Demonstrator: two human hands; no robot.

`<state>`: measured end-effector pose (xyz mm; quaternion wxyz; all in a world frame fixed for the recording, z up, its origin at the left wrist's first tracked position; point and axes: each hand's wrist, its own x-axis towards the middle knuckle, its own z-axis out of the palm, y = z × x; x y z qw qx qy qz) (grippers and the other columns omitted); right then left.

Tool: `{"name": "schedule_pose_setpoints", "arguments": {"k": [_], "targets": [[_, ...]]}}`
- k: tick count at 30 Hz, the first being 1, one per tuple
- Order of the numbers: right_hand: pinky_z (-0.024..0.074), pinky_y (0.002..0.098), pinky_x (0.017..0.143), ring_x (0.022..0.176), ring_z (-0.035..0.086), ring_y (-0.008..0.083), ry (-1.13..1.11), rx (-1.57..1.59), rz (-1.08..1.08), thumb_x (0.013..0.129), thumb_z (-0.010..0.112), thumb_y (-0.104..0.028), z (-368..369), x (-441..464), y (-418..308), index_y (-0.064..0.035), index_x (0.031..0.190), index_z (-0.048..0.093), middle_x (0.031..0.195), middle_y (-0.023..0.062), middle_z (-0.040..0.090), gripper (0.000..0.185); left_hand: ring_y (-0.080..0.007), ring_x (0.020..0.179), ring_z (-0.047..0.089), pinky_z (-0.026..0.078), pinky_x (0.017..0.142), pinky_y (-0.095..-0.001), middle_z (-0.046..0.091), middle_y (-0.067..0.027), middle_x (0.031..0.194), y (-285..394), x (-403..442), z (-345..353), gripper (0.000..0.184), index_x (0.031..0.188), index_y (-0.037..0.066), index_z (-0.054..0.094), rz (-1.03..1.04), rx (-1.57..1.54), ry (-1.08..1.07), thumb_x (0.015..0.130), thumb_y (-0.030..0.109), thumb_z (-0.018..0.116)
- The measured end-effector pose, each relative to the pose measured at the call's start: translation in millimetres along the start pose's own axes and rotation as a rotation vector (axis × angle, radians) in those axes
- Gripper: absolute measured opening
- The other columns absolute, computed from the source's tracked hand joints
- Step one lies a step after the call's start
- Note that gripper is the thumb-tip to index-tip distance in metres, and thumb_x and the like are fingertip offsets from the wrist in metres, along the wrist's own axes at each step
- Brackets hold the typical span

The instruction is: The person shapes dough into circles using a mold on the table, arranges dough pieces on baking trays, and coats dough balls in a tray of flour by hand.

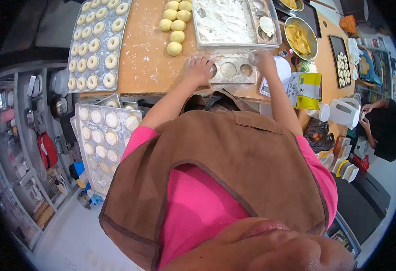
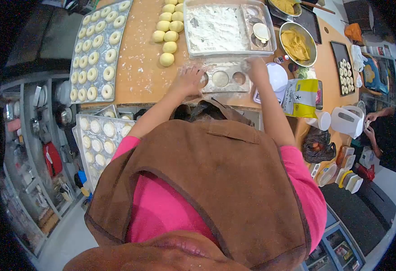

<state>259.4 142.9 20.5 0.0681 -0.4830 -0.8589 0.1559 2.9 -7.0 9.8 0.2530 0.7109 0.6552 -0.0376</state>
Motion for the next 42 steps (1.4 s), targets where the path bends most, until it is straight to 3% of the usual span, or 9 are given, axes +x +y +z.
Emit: {"name": "schedule_pose_setpoints", "arguments": {"k": [9, 15, 18, 21, 28, 31, 34, 38, 42], "targets": [[0.0481, 0.0452, 0.091, 0.102, 0.061, 0.0391, 0.025, -0.098, 0.115, 0.075, 0.065, -0.011, 29.9, 22.6, 56.7, -0.001, 0.105, 0.069, 0.105, 0.025, 0.065, 0.033, -0.0393, 0.135, 0.032, 0.014, 0.109, -0.0704, 0.037, -0.0171, 0.143, 12.6, 20.0, 16.3, 0.106, 0.14, 0.016, 0.038, -0.006, -0.057, 0.036, 0.051, 0.04, 0.09], [0.0476, 0.0438, 0.088, 0.099, 0.06, 0.0386, 0.349, 0.197, 0.175, 0.082, 0.054, -0.003, -41.7, -3.8, 12.6, 0.0006, 0.101, 0.068, 0.102, 0.0226, 0.065, 0.024, -0.0393, 0.136, 0.029, 0.019, 0.114, -0.0575, 0.035, -0.02, 0.143, 6.6, -19.7, 0.9, 0.104, 0.138, 0.004, 0.037, -0.056, -0.169, 0.107, 0.052, 0.036, 0.089], [0.0475, 0.0438, 0.089, 0.099, 0.06, 0.0385, 0.201, 0.243, 0.099, 0.083, 0.053, -0.003, 11.4, -5.6, 27.0, 0.0002, 0.104, 0.067, 0.105, 0.0223, 0.065, 0.025, -0.0377, 0.136, 0.029, 0.015, 0.115, -0.0577, 0.036, -0.0181, 0.142, -19.4, -51.5, 24.0, 0.107, 0.139, 0.006, 0.035, -0.077, -0.21, 0.337, 0.052, 0.039, 0.089], [0.0471, 0.0433, 0.092, 0.107, 0.059, 0.0371, -0.191, 0.155, -0.142, 0.084, 0.051, -0.002, 49.3, -9.7, -8.3, -0.0025, 0.109, 0.064, 0.113, 0.0208, 0.063, 0.028, -0.0379, 0.136, 0.028, 0.016, 0.114, -0.0537, 0.035, -0.0192, 0.141, -45.9, -88.1, 43.6, 0.111, 0.138, 0.004, 0.032, -0.06, -0.313, 0.511, 0.05, 0.04, 0.09], [0.0443, 0.0416, 0.097, 0.118, 0.052, 0.0364, -0.238, 0.014, -0.268, 0.076, 0.06, -0.001, 74.5, -5.7, -50.6, -0.0014, 0.103, 0.066, 0.124, 0.0224, 0.057, 0.028, -0.0362, 0.135, 0.029, 0.017, 0.112, -0.0545, 0.037, -0.0202, 0.139, -51.3, -130.9, 68.6, 0.108, 0.137, 0.005, 0.03, -0.338, -0.234, 0.483, 0.05, 0.036, 0.088], [0.0473, 0.0426, 0.089, 0.111, 0.056, 0.0333, -0.5, -0.011, -0.25, 0.079, 0.059, -0.002, 54.4, 2.6, -50.0, -0.0029, 0.104, 0.065, 0.122, 0.0187, 0.058, 0.025, -0.0354, 0.135, 0.03, 0.018, 0.11, -0.0563, 0.036, -0.0199, 0.139, -43.1, -126.4, 67.0, 0.106, 0.136, 0.004, 0.034, -0.421, -0.213, 0.398, 0.051, 0.039, 0.087], [0.0482, 0.0387, 0.083, 0.094, 0.061, 0.0289, -0.238, 0.505, -0.305, 0.076, 0.063, -0.005, 69.6, -14.3, -13.7, -0.0016, 0.096, 0.065, 0.105, 0.0161, 0.063, 0.02, -0.0353, 0.134, 0.032, 0.02, 0.109, -0.0579, 0.037, -0.0189, 0.14, -25.9, -111.8, 52.5, 0.103, 0.134, 0.005, 0.039, -0.517, -0.16, 0.288, 0.051, 0.041, 0.087], [0.049, 0.0293, 0.07, 0.075, 0.06, 0.0152, -0.2, 0.708, -0.079, 0.075, 0.064, -0.002, 71.5, -11.4, 33.9, -0.0011, 0.097, 0.061, 0.084, 0.011, 0.064, 0.022, -0.0373, 0.13, 0.036, 0.025, 0.109, -0.0541, 0.044, -0.0176, 0.134, -5.5, -82.2, 36.2, 0.096, 0.13, 0.004, 0.043, -0.467, -0.135, 0.232, 0.053, 0.04, 0.089], [0.0529, 0.0261, 0.069, 0.083, 0.064, 0.0156, -0.285, 1.119, 0.189, 0.08, 0.065, 0.005, 8.2, -4.0, 17.8, 0.0004, 0.107, 0.058, 0.095, 0.0087, 0.066, 0.028, -0.0393, 0.137, 0.03, 0.02, 0.113, -0.0529, 0.037, -0.0201, 0.144, -1.9, -48.3, 41.1, 0.11, 0.139, 0.003, 0.037, -0.361, -0.194, 0.264, 0.052, 0.045, 0.089]]}}
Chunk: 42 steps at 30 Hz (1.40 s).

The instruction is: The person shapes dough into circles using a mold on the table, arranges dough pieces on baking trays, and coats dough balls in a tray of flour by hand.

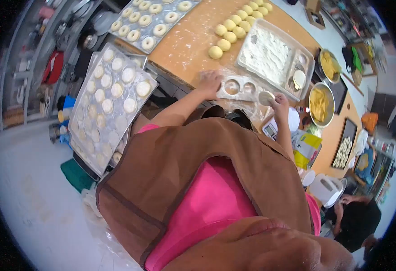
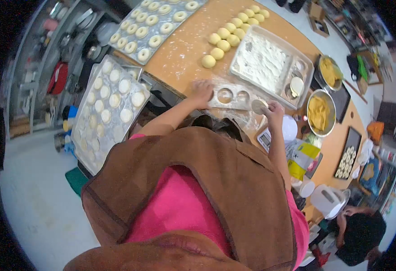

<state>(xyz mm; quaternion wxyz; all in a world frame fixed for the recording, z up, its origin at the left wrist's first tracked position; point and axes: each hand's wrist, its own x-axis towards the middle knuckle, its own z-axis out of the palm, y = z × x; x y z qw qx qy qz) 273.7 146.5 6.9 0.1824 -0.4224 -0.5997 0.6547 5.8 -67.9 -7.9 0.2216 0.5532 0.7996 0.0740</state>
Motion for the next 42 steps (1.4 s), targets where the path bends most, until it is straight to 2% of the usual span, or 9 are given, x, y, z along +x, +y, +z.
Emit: {"name": "schedule_pose_setpoints", "arguments": {"k": [3, 8, 9, 14, 20, 26, 35, 40, 42], "targets": [[0.0562, 0.0321, 0.08, 0.095, 0.065, 0.0197, -0.104, 0.216, 0.147, 0.084, 0.062, 0.004, 19.1, 8.8, -23.9, 0.0017, 0.117, 0.056, 0.109, 0.0128, 0.066, 0.033, -0.0397, 0.142, 0.023, 0.014, 0.118, -0.0492, 0.027, -0.0264, 0.151, 19.2, -3.3, -25.9, 0.122, 0.146, 0.0, 0.028, 0.117, -0.268, 0.147, 0.054, 0.053, 0.088], [0.0522, 0.0342, 0.09, 0.106, 0.062, 0.0223, -0.554, 0.35, 0.211, 0.088, 0.061, -0.003, 142.6, 19.4, -57.7, 0.0031, 0.125, 0.053, 0.117, 0.0131, 0.063, 0.038, -0.0314, 0.119, 0.055, 0.045, 0.099, -0.0401, 0.053, -0.024, 0.131, 12.4, -40.3, -32.8, 0.09, 0.144, -0.004, 0.03, -0.083, -1.384, 0.252, 0.078, 0.031, 0.079], [0.0506, 0.0333, 0.091, 0.107, 0.061, 0.0221, -0.575, 0.292, 0.215, 0.09, 0.06, -0.005, 180.4, 10.6, -73.4, 0.0044, 0.124, 0.054, 0.117, 0.0136, 0.063, 0.036, -0.025, 0.116, 0.057, 0.049, 0.096, -0.0353, 0.056, -0.0196, 0.128, -1.5, -62.0, -43.7, 0.07, 0.141, -0.005, 0.036, -0.053, -1.578, 0.273, 0.087, 0.021, 0.071], [0.051, 0.0312, 0.087, 0.102, 0.062, 0.0201, -0.861, 0.149, 0.231, 0.089, 0.06, -0.003, 354.6, -21.1, -85.6, 0.0053, 0.121, 0.055, 0.114, 0.0131, 0.063, 0.033, -0.0204, 0.1, 0.064, 0.055, 0.084, -0.033, 0.062, -0.013, 0.114, -89.2, -177.2, -56.6, 0.045, 0.126, -0.004, 0.051, -0.36, -1.769, 0.766, 0.088, 0.012, 0.069], [0.0535, 0.0296, 0.074, 0.091, 0.064, 0.0167, -1.102, -0.152, 0.216, 0.086, 0.067, -0.006, 520.2, -98.5, -49.7, 0.0049, 0.118, 0.057, 0.107, 0.0124, 0.066, 0.036, -0.0179, 0.095, 0.063, 0.052, 0.08, -0.0302, 0.064, -0.0104, 0.111, -177.3, -324.5, -36.1, 0.04, 0.123, -0.002, 0.054, -0.729, -1.576, 0.997, 0.088, 0.01, 0.068], [0.054, 0.0274, 0.061, 0.075, 0.067, 0.0173, -1.211, -0.439, 0.092, 0.082, 0.07, -0.004, 588.8, -144.9, -12.8, 0.0065, 0.114, 0.059, 0.094, 0.0123, 0.069, 0.035, -0.0165, 0.091, 0.064, 0.051, 0.079, -0.0294, 0.068, -0.0102, 0.105, -213.8, -403.2, -10.1, 0.038, 0.12, -0.004, 0.056, -0.949, -1.378, 0.861, 0.086, 0.011, 0.068], [0.0549, 0.0361, 0.069, 0.079, 0.07, 0.0257, -1.189, -0.695, -0.234, 0.079, 0.07, -0.009, 590.8, -147.1, 19.1, 0.0028, 0.104, 0.067, 0.095, 0.0175, 0.07, 0.028, -0.0235, 0.087, 0.067, 0.052, 0.078, -0.033, 0.07, -0.0147, 0.102, -227.1, -414.3, -3.0, 0.041, 0.115, -0.002, 0.062, -0.955, -0.982, 0.593, 0.08, 0.017, 0.072], [0.0527, 0.04, 0.079, 0.089, 0.068, 0.0319, -1.127, -0.858, -0.688, 0.079, 0.07, -0.017, 580.2, -146.2, 1.1, -0.0007, 0.107, 0.068, 0.103, 0.0213, 0.066, 0.032, -0.0312, 0.106, 0.06, 0.047, 0.091, -0.0389, 0.061, -0.0197, 0.12, -216.8, -415.2, -7.9, 0.049, 0.12, 0.0, 0.06, -0.818, -0.584, 0.606, 0.081, 0.025, 0.073], [0.0528, 0.0392, 0.079, 0.089, 0.068, 0.0309, -1.076, -0.8, -0.639, 0.081, 0.07, -0.017, 567.0, -144.1, -24.9, -0.0009, 0.11, 0.067, 0.106, 0.0206, 0.065, 0.033, -0.0335, 0.12, 0.051, 0.04, 0.101, -0.0421, 0.052, -0.0213, 0.132, -218.0, -417.6, -3.1, 0.061, 0.13, 0.0, 0.051, -0.653, -0.381, 0.641, 0.082, 0.032, 0.071]]}}
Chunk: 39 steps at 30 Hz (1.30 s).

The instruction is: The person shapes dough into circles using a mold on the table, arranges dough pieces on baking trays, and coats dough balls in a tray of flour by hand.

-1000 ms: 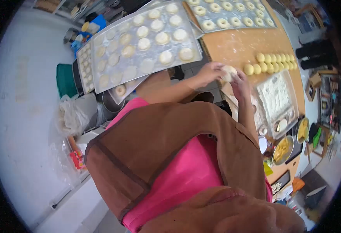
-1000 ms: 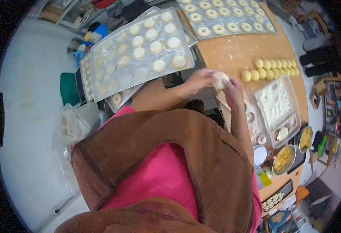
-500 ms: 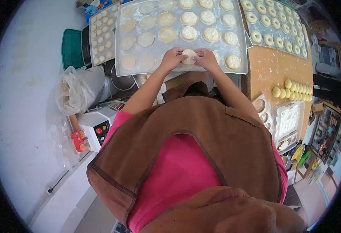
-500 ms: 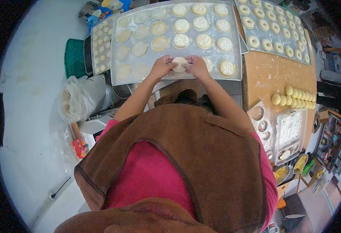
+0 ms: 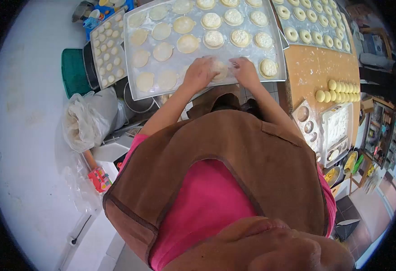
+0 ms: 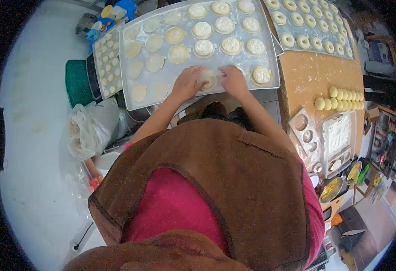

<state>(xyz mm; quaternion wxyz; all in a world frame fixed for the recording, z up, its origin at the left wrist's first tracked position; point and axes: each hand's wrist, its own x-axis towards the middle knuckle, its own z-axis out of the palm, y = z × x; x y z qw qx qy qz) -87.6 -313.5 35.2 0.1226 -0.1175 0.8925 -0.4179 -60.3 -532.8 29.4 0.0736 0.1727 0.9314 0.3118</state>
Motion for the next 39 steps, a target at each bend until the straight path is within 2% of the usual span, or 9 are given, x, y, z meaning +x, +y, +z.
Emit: {"name": "schedule_pose_setpoints", "arguments": {"k": [5, 8, 15, 21, 24, 27, 32, 34, 39], "targets": [[0.0534, 0.0365, 0.078, 0.089, 0.068, 0.026, 0.189, 0.176, 0.115, 0.084, 0.068, -0.013, -48.8, -24.1, 23.9, -0.0031, 0.115, 0.066, 0.109, 0.0181, 0.065, 0.033, -0.0335, 0.144, 0.024, 0.017, 0.118, -0.0484, 0.028, -0.0178, 0.154, 0.3, -9.5, -10.8, 0.091, 0.147, -0.001, 0.027, 0.392, 0.242, -0.224, 0.085, 0.059, 0.057], [0.0536, 0.0346, 0.077, 0.088, 0.068, 0.023, 0.28, 0.208, 0.161, 0.084, 0.068, -0.011, -68.8, -38.1, 39.2, -0.0031, 0.116, 0.065, 0.109, 0.0168, 0.065, 0.033, -0.0325, 0.146, 0.02, 0.013, 0.118, -0.0504, 0.023, -0.0184, 0.156, -7.8, -9.6, -5.1, 0.098, 0.148, -0.001, 0.025, 0.406, 0.262, -0.315, 0.084, 0.07, 0.047], [0.0534, 0.0331, 0.078, 0.09, 0.067, 0.0215, 0.6, 0.236, 0.258, 0.084, 0.068, -0.013, -116.0, -87.6, 92.0, -0.0017, 0.112, 0.067, 0.101, 0.0132, 0.069, 0.03, -0.0339, 0.147, 0.015, 0.008, 0.118, -0.0532, 0.02, -0.0205, 0.157, -16.0, -1.4, -3.3, 0.108, 0.15, -0.003, 0.019, 0.451, 0.312, -0.419, 0.08, 0.075, 0.046], [0.0525, 0.0374, 0.082, 0.101, 0.065, 0.0283, 0.785, -0.07, 0.474, 0.082, 0.069, -0.014, -182.1, -148.3, 169.3, -0.004, 0.111, 0.067, 0.114, 0.0177, 0.065, 0.031, -0.0374, 0.147, 0.012, 0.005, 0.116, -0.0567, 0.018, -0.0214, 0.157, -17.9, 1.2, -2.4, 0.11, 0.151, -0.001, 0.014, 0.455, 0.351, -0.431, 0.08, 0.076, 0.045], [0.0496, 0.0418, 0.09, 0.11, 0.06, 0.0344, 0.77, -0.34, 0.483, 0.08, 0.068, -0.011, -197.8, -179.7, 218.7, -0.0105, 0.121, 0.062, 0.124, 0.0177, 0.06, 0.042, -0.0387, 0.147, 0.01, 0.002, 0.116, -0.0573, 0.014, -0.0223, 0.158, -11.5, 5.0, -2.5, 0.112, 0.152, -0.001, 0.011, 0.388, 0.368, -0.544, 0.079, 0.079, 0.041], [0.0495, 0.043, 0.091, 0.109, 0.06, 0.0349, 0.667, -0.523, 0.456, 0.082, 0.06, -0.005, -215.3, -198.9, 252.0, -0.0189, 0.132, 0.052, 0.133, 0.0153, 0.054, 0.053, -0.0393, 0.147, 0.008, -0.001, 0.116, -0.0579, 0.01, -0.0236, 0.158, -1.1, 14.1, -7.1, 0.116, 0.152, -0.002, 0.009, 0.381, 0.246, -0.367, 0.078, 0.083, 0.036], [0.0532, 0.0426, 0.08, 0.104, 0.064, 0.0309, 0.375, -0.616, 0.508, 0.085, 0.051, -0.005, -229.1, -183.3, 290.1, -0.0249, 0.13, 0.055, 0.121, 0.0113, 0.061, 0.049, -0.0415, 0.146, 0.008, 0.002, 0.116, -0.0565, 0.01, -0.0262, 0.157, 66.3, 44.5, 6.5, 0.119, 0.151, -0.003, 0.011, 0.406, 0.115, -0.036, 0.076, 0.086, 0.033], [0.0527, 0.0446, 0.084, 0.105, 0.063, 0.0324, 0.183, -0.529, 0.564, 0.08, 0.058, -0.002, -241.6, -175.3, 288.6, -0.0187, 0.13, 0.055, 0.13, 0.0143, 0.055, 0.053, -0.0431, 0.146, 0.009, 0.003, 0.116, -0.0563, 0.012, -0.0276, 0.157, 97.3, 51.4, 25.7, 0.118, 0.151, -0.003, 0.012, 0.444, 0.07, 0.031, 0.077, 0.086, 0.033], [0.0544, 0.0466, 0.076, 0.096, 0.065, 0.0343, 0.21, -0.561, 0.506, 0.084, 0.056, -0.006, -254.5, -173.0, 286.8, -0.0126, 0.119, 0.057, 0.119, 0.0153, 0.058, 0.035, -0.047, 0.141, 0.02, 0.015, 0.114, -0.0558, 0.023, -0.0297, 0.152, 170.3, 74.6, 95.6, 0.11, 0.148, -0.004, 0.022, 0.597, -0.092, -0.006, 0.079, 0.078, 0.048]]}}
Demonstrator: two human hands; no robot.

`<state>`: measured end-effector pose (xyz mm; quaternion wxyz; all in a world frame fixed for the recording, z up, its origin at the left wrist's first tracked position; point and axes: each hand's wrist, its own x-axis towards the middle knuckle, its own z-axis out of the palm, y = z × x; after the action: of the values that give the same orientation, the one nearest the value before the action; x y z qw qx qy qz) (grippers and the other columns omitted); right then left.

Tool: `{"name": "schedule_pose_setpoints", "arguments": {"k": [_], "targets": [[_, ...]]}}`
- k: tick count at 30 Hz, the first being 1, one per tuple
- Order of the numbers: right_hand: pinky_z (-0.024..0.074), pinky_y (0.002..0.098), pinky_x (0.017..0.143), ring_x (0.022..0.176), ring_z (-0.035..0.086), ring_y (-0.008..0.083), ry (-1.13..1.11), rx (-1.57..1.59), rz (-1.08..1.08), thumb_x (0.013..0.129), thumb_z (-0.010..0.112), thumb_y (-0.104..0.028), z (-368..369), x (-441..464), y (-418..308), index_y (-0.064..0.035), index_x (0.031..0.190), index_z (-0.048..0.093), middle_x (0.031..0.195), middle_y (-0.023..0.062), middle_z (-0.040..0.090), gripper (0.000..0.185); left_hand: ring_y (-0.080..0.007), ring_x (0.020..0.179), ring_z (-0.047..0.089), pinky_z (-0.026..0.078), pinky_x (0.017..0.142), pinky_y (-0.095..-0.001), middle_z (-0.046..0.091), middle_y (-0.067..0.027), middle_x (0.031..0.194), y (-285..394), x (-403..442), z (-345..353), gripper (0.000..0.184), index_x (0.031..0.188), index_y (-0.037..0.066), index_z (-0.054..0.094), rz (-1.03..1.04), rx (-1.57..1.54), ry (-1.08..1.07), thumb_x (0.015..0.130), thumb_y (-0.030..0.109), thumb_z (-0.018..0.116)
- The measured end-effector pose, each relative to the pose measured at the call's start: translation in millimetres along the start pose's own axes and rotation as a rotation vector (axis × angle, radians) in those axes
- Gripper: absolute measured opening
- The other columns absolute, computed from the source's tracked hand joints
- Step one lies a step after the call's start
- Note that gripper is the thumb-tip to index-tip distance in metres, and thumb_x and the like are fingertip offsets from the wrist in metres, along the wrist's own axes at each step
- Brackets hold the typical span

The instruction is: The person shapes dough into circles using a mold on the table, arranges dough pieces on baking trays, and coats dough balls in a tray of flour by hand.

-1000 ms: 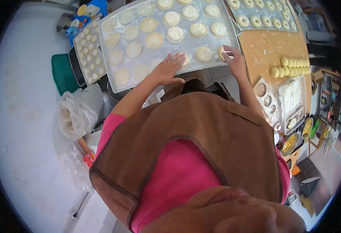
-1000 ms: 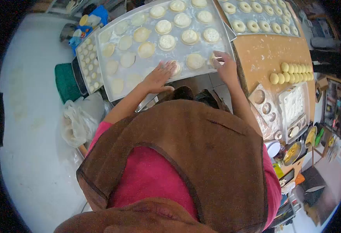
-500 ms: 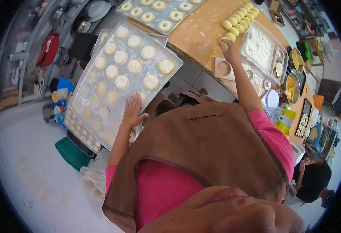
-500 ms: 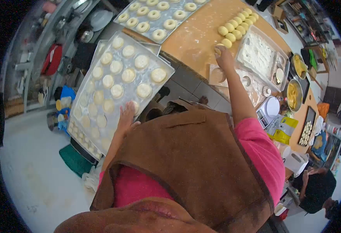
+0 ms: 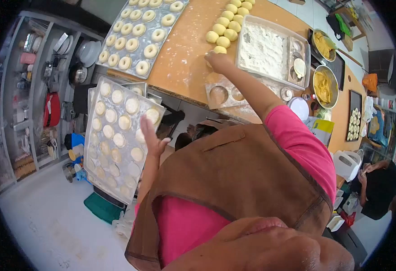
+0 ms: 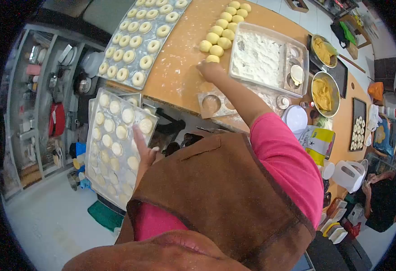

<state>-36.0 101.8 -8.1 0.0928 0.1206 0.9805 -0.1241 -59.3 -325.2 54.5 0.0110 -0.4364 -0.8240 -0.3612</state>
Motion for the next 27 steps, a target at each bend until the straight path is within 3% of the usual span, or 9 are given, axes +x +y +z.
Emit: {"name": "schedule_pose_setpoints", "arguments": {"k": [1, 6, 8, 11, 13, 17, 21, 25, 27], "targets": [[0.0551, 0.0474, 0.073, 0.091, 0.067, 0.0353, 0.013, 0.016, -0.011, 0.086, 0.055, -0.008, -5.3, -4.9, -2.1, -0.011, 0.114, 0.058, 0.117, 0.0158, 0.058, 0.029, -0.047, 0.14, 0.023, 0.016, 0.114, -0.0552, 0.026, -0.0295, 0.151, 6.8, 12.1, 19.0, 0.106, 0.146, -0.004, 0.026, 0.004, -0.04, -0.027, 0.081, 0.076, 0.05], [0.0527, 0.0453, 0.081, 0.102, 0.062, 0.0339, 0.042, 0.198, -0.007, 0.08, 0.065, -0.008, -29.4, -27.3, -5.7, -0.0114, 0.123, 0.055, 0.126, 0.0137, 0.053, 0.044, -0.0438, 0.133, 0.036, 0.026, 0.111, -0.0525, 0.039, -0.0255, 0.144, 29.0, 69.6, 125.9, 0.083, 0.14, 0.0, 0.038, 0.208, -0.078, -0.194, 0.082, 0.053, 0.065], [0.0512, 0.0433, 0.084, 0.106, 0.061, 0.0323, 0.055, 0.263, -0.019, 0.077, 0.068, -0.009, -32.3, -29.3, -2.4, -0.0123, 0.124, 0.054, 0.13, 0.0119, 0.051, 0.049, -0.041, 0.135, 0.034, 0.025, 0.112, -0.0529, 0.038, -0.022, 0.146, 37.6, 90.2, 165.8, 0.084, 0.142, 0.002, 0.038, 0.313, -0.079, -0.319, 0.081, 0.053, 0.066], [0.0511, 0.0459, 0.08, 0.096, 0.062, 0.0362, 0.204, 0.458, -0.058, 0.073, 0.072, -0.012, -40.4, -36.3, 1.7, -0.0094, 0.117, 0.056, 0.114, 0.0149, 0.055, 0.047, -0.036, 0.14, 0.029, 0.022, 0.114, -0.0525, 0.035, -0.0161, 0.149, 57.7, 112.7, 200.1, 0.087, 0.144, 0.005, 0.035, 0.374, 0.034, -0.526, 0.079, 0.053, 0.067], [0.0503, 0.0456, 0.083, 0.098, 0.062, 0.0361, 0.36, 0.559, -0.067, 0.072, 0.072, -0.014, -48.2, -42.7, 11.8, -0.0095, 0.117, 0.056, 0.113, 0.0152, 0.057, 0.049, -0.0329, 0.142, 0.025, 0.019, 0.116, -0.0518, 0.032, -0.0129, 0.152, 63.5, 122.5, 217.4, 0.091, 0.146, 0.008, 0.033, 0.388, 0.121, -0.646, 0.077, 0.057, 0.067], [0.0496, 0.0418, 0.089, 0.104, 0.06, 0.0362, 0.577, 0.716, 0.024, 0.071, 0.07, -0.014, -71.1, -63.1, 68.3, -0.0082, 0.117, 0.059, 0.112, 0.0177, 0.063, 0.048, -0.0302, 0.143, 0.023, 0.013, 0.118, -0.049, 0.031, -0.0119, 0.153, 70.2, 130.4, 235.7, 0.098, 0.147, 0.01, 0.033, 0.415, 0.21, -0.727, 0.073, 0.066, 0.064], [0.0501, 0.0414, 0.09, 0.104, 0.062, 0.0346, 0.295, 0.507, 0.424, 0.068, 0.076, -0.019, -74.4, -83.5, 143.2, -0.0097, 0.118, 0.061, 0.113, 0.0157, 0.064, 0.053, -0.0294, 0.142, 0.026, 0.012, 0.118, -0.0487, 0.031, -0.011, 0.153, 81.0, 137.7, 229.8, 0.103, 0.147, 0.012, 0.035, 0.431, 0.263, -0.718, 0.068, 0.072, 0.064], [0.0438, 0.0405, 0.102, 0.122, 0.053, 0.0312, 0.156, 0.323, 0.216, 0.065, 0.082, -0.033, -46.0, -85.1, 192.9, -0.0142, 0.13, 0.057, 0.139, 0.013, 0.051, 0.072, -0.0286, 0.142, 0.027, 0.012, 0.117, -0.0487, 0.033, -0.0103, 0.153, 79.9, 139.7, 231.7, 0.105, 0.146, 0.012, 0.036, 0.398, 0.23, -0.744, 0.065, 0.07, 0.067], [0.0369, 0.0446, 0.109, 0.13, 0.044, 0.0366, 0.283, 0.239, 0.262, 0.062, 0.084, -0.046, -40.0, -83.2, 228.1, -0.0149, 0.134, 0.054, 0.145, 0.0174, 0.043, 0.085, -0.0284, 0.142, 0.027, 0.012, 0.117, -0.0487, 0.033, -0.0099, 0.152, 81.6, 138.7, 231.5, 0.105, 0.146, 0.012, 0.036, 0.395, 0.24, -0.749, 0.065, 0.07, 0.068]]}}
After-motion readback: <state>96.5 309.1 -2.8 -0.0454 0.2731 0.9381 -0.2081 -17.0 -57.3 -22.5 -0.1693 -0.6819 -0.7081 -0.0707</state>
